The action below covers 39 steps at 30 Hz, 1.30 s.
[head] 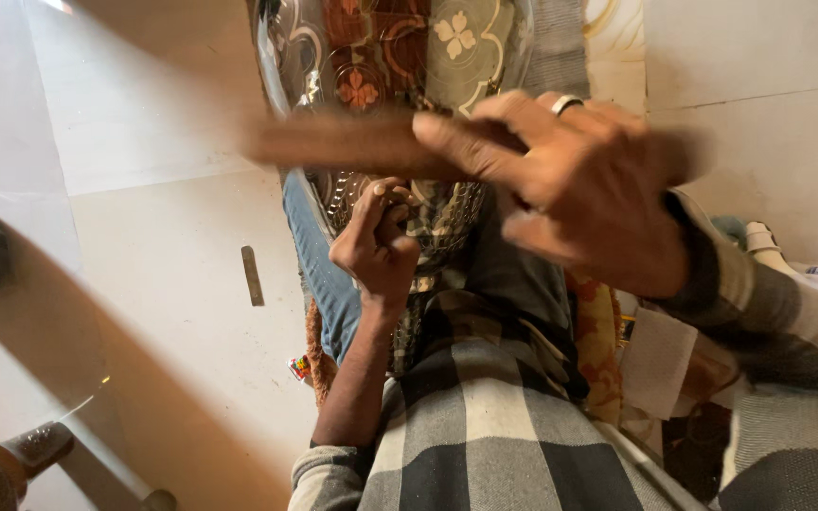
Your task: The person sits on the floor with a large decorated metal vessel held between their legs and hammers a small punch against its surface using a wooden mallet, embossing the ornamental pattern. They reposition the punch repeatedly across the vessel surface while steadying the vessel with the other hand.
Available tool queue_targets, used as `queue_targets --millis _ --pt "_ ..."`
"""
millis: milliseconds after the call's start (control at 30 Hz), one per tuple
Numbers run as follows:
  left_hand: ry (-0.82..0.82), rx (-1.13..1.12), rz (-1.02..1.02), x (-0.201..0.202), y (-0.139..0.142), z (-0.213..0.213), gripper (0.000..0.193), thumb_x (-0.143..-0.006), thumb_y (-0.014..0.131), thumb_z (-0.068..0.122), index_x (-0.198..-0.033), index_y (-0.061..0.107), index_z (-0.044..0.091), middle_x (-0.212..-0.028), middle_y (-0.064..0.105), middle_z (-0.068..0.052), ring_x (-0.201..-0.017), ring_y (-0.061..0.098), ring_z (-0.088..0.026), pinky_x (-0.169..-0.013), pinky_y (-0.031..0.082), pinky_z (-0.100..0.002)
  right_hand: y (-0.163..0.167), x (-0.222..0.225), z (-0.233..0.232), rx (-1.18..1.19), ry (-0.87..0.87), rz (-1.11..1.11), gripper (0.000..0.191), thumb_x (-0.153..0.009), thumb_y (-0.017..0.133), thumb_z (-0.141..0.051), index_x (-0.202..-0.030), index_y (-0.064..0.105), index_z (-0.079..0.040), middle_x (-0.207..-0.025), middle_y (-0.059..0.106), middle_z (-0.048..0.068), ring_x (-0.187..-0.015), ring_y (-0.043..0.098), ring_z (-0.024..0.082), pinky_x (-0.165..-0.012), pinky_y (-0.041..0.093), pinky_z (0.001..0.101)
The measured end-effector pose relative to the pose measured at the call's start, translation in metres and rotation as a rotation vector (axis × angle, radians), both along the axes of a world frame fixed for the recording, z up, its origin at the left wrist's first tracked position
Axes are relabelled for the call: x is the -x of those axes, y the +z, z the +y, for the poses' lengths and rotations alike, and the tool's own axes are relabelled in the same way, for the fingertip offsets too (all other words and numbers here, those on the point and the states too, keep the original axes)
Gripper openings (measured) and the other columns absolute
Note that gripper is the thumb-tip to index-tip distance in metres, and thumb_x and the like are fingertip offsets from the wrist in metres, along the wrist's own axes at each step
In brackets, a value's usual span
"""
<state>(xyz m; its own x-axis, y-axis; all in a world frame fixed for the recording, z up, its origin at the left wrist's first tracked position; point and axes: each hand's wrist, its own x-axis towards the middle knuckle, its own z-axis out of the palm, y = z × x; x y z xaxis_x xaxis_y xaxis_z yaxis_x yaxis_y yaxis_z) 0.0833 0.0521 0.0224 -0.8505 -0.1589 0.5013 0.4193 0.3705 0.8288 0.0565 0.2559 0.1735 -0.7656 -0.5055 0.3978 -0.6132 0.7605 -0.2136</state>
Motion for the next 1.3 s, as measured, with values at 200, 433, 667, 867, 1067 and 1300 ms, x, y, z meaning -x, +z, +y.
queue_targets --millis 200,433,667,867,1067,1300 --pt "0.026 0.142 -0.079 0.001 -0.007 -0.008 0.040 -0.075 0.055 -0.013 -0.109 0.073 -0.004 -0.077 0.070 -0.011 -0.068 0.069 -0.015 -0.068 0.057 -0.027 -0.011 -0.007 0.001 -0.005 0.050 -0.071 0.075 -0.086 0.077 -0.010 -0.155 0.054 -0.029 -0.108 0.069 -0.001 -0.065 0.054 0.010 -0.057 0.047 0.0256" --pt "-0.032 0.205 0.009 0.006 -0.008 -0.017 0.035 -0.078 0.057 -0.011 -0.106 0.072 0.001 -0.083 0.072 -0.012 -0.069 0.071 -0.020 -0.068 0.057 -0.032 -0.033 -0.007 0.014 0.085 0.072 -0.128 0.072 -0.087 0.072 -0.005 -0.154 0.054 -0.025 -0.106 0.069 0.001 -0.058 0.046 0.011 -0.050 0.042 0.0262" --pt "-0.118 0.218 -0.073 0.007 0.006 -0.019 0.028 -0.084 0.060 -0.012 -0.106 0.071 0.001 -0.087 0.074 -0.010 -0.071 0.072 -0.018 -0.067 0.058 -0.030 -0.023 -0.013 0.015 0.044 -0.001 -0.049 0.078 -0.077 0.071 0.000 -0.149 0.055 -0.025 -0.097 0.065 0.005 -0.057 0.047 0.013 -0.050 0.042 0.0290" --pt "-0.181 0.203 -0.004 0.013 -0.001 -0.024 0.030 -0.088 0.057 -0.013 -0.111 0.071 0.001 -0.094 0.076 -0.012 -0.076 0.076 -0.016 -0.067 0.060 -0.030 -0.029 -0.023 0.025 0.018 -0.043 -0.162 0.082 -0.074 0.070 0.000 -0.150 0.056 -0.027 -0.097 0.066 0.003 -0.055 0.045 0.014 -0.049 0.042 0.0303" --pt "-0.264 0.259 -0.051 0.015 -0.008 -0.034 0.031 -0.086 0.054 -0.013 -0.108 0.072 0.000 -0.095 0.074 -0.014 -0.079 0.075 -0.020 -0.071 0.062 -0.031 -0.052 -0.030 0.033 0.181 -0.044 -0.208 0.078 -0.079 0.067 0.003 -0.150 0.057 -0.027 -0.099 0.066 0.001 -0.054 0.042 0.011 -0.046 0.041 0.0242" --pt "-0.455 0.410 0.011 0.033 -0.014 -0.045 0.036 -0.090 0.056 -0.009 -0.119 0.071 0.004 -0.093 0.079 -0.010 -0.066 0.073 -0.014 -0.054 0.059 -0.026 -0.070 -0.056 0.032 0.431 -0.157 -0.317 0.067 -0.082 0.064 0.008 -0.145 0.063 -0.016 -0.110 0.072 0.004 -0.059 0.051 0.007 -0.050 0.047 0.0238"
